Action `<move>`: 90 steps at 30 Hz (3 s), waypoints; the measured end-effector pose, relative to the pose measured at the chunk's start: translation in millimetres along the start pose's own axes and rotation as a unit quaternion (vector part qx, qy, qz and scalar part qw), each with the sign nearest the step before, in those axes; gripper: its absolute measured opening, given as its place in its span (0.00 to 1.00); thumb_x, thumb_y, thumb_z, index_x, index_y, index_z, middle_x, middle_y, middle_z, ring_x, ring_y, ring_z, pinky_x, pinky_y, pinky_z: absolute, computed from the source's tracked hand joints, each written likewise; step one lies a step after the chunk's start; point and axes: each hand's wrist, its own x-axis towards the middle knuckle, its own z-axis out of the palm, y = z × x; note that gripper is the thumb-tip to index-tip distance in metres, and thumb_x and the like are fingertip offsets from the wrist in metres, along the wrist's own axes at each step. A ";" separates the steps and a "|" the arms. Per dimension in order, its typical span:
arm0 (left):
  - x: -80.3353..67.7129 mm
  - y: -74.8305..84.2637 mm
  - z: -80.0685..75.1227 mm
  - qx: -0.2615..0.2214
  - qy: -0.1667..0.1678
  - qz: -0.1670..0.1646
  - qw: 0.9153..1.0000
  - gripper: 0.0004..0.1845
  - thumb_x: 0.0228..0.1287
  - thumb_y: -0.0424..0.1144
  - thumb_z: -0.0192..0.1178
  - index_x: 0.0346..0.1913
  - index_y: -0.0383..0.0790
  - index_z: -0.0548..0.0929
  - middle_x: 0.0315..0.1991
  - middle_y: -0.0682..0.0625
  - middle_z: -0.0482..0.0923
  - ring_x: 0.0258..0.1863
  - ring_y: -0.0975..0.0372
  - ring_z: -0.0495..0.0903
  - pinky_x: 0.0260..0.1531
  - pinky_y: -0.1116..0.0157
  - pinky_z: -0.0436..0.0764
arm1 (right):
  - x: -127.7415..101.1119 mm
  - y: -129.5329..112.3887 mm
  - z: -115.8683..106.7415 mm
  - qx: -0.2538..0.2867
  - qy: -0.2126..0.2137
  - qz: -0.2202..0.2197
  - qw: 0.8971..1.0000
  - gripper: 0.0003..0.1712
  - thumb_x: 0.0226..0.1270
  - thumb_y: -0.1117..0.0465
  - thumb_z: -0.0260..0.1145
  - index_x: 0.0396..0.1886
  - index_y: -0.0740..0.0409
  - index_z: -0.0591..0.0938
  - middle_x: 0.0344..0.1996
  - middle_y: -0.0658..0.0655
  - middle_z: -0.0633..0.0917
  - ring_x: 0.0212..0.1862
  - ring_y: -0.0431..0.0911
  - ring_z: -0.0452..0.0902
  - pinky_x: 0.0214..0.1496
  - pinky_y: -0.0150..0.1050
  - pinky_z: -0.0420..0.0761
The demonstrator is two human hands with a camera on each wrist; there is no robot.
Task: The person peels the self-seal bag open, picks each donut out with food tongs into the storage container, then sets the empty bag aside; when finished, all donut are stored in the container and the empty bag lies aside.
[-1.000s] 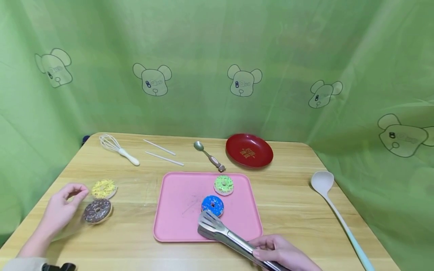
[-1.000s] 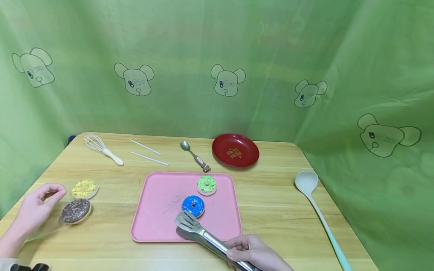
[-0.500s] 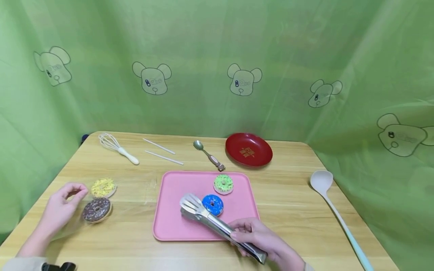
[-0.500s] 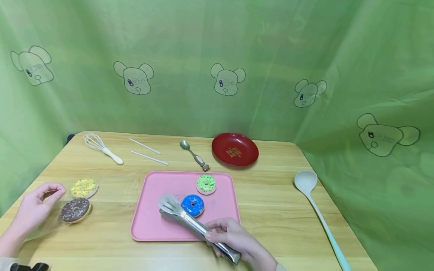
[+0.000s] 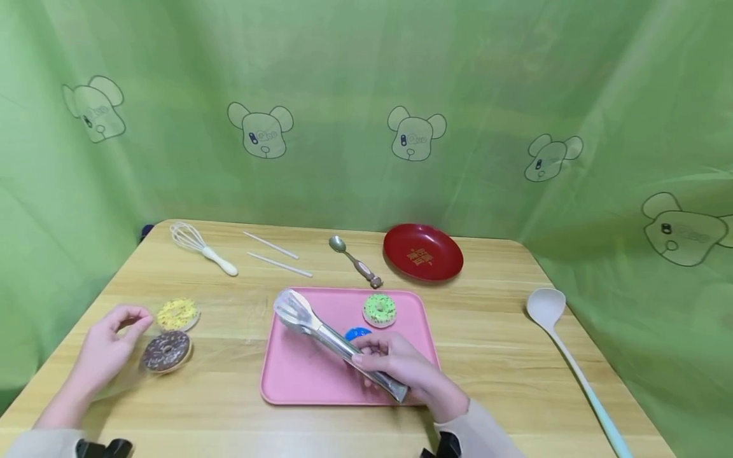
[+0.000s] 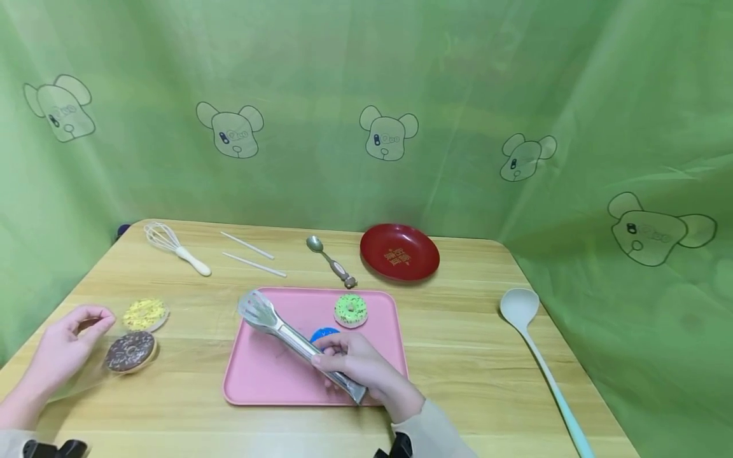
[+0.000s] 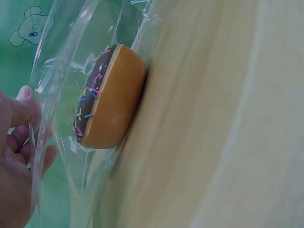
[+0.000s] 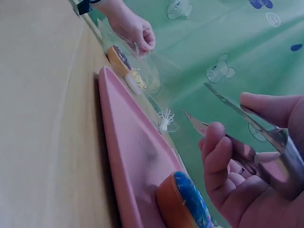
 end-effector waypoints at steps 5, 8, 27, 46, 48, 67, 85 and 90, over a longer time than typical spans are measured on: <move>-0.7 0.4 0.6 0.000 0.003 -0.004 1.000 0.05 0.65 0.34 0.57 0.40 0.34 0.77 0.39 0.48 0.77 0.41 0.81 0.65 0.39 0.86 0.64 | 17.5 -3.2 13.4 -0.022 0.021 -0.007 1.000 0.26 0.56 0.60 0.69 0.54 0.67 0.76 0.29 0.57 0.79 0.24 0.45 0.76 0.26 0.33 0.77; -1.0 1.2 1.0 -0.001 0.005 -0.005 1.000 0.06 0.65 0.34 0.56 0.40 0.34 0.77 0.39 0.50 0.77 0.42 0.81 0.65 0.40 0.87 0.63 | 29.1 -2.9 21.7 -0.040 0.026 -0.015 0.999 0.25 0.55 0.62 0.69 0.53 0.67 0.77 0.29 0.57 0.79 0.22 0.45 0.76 0.25 0.35 0.79; 4.6 5.0 6.2 -0.005 0.017 0.003 1.000 0.07 0.65 0.35 0.56 0.40 0.33 0.77 0.38 0.49 0.76 0.42 0.81 0.66 0.40 0.86 0.64 | 87.0 -10.6 68.8 -0.131 -0.025 -0.023 0.991 0.12 0.56 0.61 0.69 0.40 0.60 0.83 0.22 0.55 0.80 0.17 0.45 0.74 0.18 0.34 0.76; 11.6 11.9 7.8 -0.007 0.001 0.019 1.000 0.06 0.64 0.33 0.58 0.40 0.33 0.78 0.37 0.56 0.74 0.41 0.79 0.66 0.40 0.85 0.66 | 116.1 -26.0 91.0 -0.134 -0.078 0.034 0.987 0.16 0.53 0.58 0.72 0.42 0.59 0.83 0.28 0.60 0.84 0.20 0.47 0.77 0.26 0.40 0.81; 10.9 12.3 7.9 -0.006 0.000 0.019 1.000 0.06 0.64 0.34 0.58 0.39 0.33 0.78 0.37 0.53 0.74 0.41 0.79 0.66 0.40 0.84 0.66 | 118.7 -26.5 93.7 -0.133 -0.082 0.038 0.987 0.16 0.53 0.59 0.72 0.42 0.60 0.83 0.28 0.60 0.84 0.20 0.47 0.77 0.25 0.39 0.80; 6.6 7.8 8.9 -0.020 -0.003 0.034 0.999 0.04 0.62 0.30 0.59 0.38 0.33 0.79 0.35 0.64 0.73 0.37 0.79 0.69 0.39 0.84 0.67 | 129.9 -20.4 104.0 -0.092 -0.123 0.061 0.986 0.16 0.53 0.65 0.70 0.43 0.63 0.82 0.27 0.61 0.84 0.16 0.46 0.75 0.17 0.34 0.77; 8.6 -1.0 -0.2 -0.011 -0.009 0.011 1.000 0.08 0.64 0.34 0.58 0.42 0.32 0.78 0.36 0.67 0.73 0.38 0.80 0.68 0.39 0.86 0.65 | 118.9 -16.4 93.7 -0.078 -0.102 0.037 0.991 0.15 0.54 0.67 0.70 0.43 0.63 0.82 0.26 0.59 0.83 0.16 0.45 0.74 0.18 0.34 0.78; 8.4 -2.6 0.1 -0.009 -0.001 0.019 1.000 0.07 0.63 0.33 0.59 0.41 0.32 0.78 0.35 0.65 0.74 0.37 0.80 0.69 0.39 0.85 0.66 | 109.4 -17.7 83.9 -0.082 -0.101 0.028 0.991 0.17 0.54 0.66 0.70 0.45 0.62 0.81 0.27 0.59 0.83 0.17 0.45 0.75 0.20 0.35 0.79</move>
